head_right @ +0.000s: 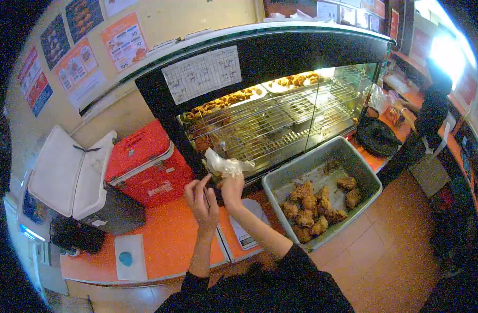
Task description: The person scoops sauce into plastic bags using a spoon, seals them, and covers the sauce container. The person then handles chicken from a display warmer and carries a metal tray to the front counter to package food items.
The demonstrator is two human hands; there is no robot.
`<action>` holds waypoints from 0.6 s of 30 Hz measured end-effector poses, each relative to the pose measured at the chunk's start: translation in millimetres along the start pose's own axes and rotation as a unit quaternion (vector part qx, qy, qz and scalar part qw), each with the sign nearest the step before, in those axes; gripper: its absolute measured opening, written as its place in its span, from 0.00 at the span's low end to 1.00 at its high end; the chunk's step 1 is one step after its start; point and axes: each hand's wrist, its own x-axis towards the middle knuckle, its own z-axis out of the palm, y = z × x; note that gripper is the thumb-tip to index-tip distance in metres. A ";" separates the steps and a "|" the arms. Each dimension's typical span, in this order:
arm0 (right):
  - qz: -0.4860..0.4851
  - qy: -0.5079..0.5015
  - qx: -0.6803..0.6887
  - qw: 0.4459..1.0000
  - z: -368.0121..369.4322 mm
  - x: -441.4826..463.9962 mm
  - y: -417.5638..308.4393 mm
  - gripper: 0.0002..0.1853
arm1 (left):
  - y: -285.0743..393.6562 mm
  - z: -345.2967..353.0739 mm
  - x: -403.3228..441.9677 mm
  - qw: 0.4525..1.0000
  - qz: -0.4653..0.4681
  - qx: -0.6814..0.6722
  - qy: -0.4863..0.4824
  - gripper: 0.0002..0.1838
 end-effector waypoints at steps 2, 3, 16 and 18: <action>0.046 -0.019 -0.001 0.999 11.8 -9.4 -29.5 0.12 | 1.6 -1.4 10.8 1.000 0.013 -0.008 -0.007 0.16; 0.030 -0.032 -0.036 0.998 15.4 -7.6 -26.0 0.13 | 2.2 -2.5 14.0 0.999 0.026 -0.017 -0.015 0.17; -0.121 0.060 -0.229 0.964 24.3 0.7 -28.5 0.26 | -14.4 6.5 25.8 0.999 -0.006 0.002 -0.038 0.18; -0.206 0.011 -0.246 0.947 21.2 5.1 -33.8 0.27 | -14.9 7.1 24.7 0.999 -0.025 -0.009 -0.037 0.18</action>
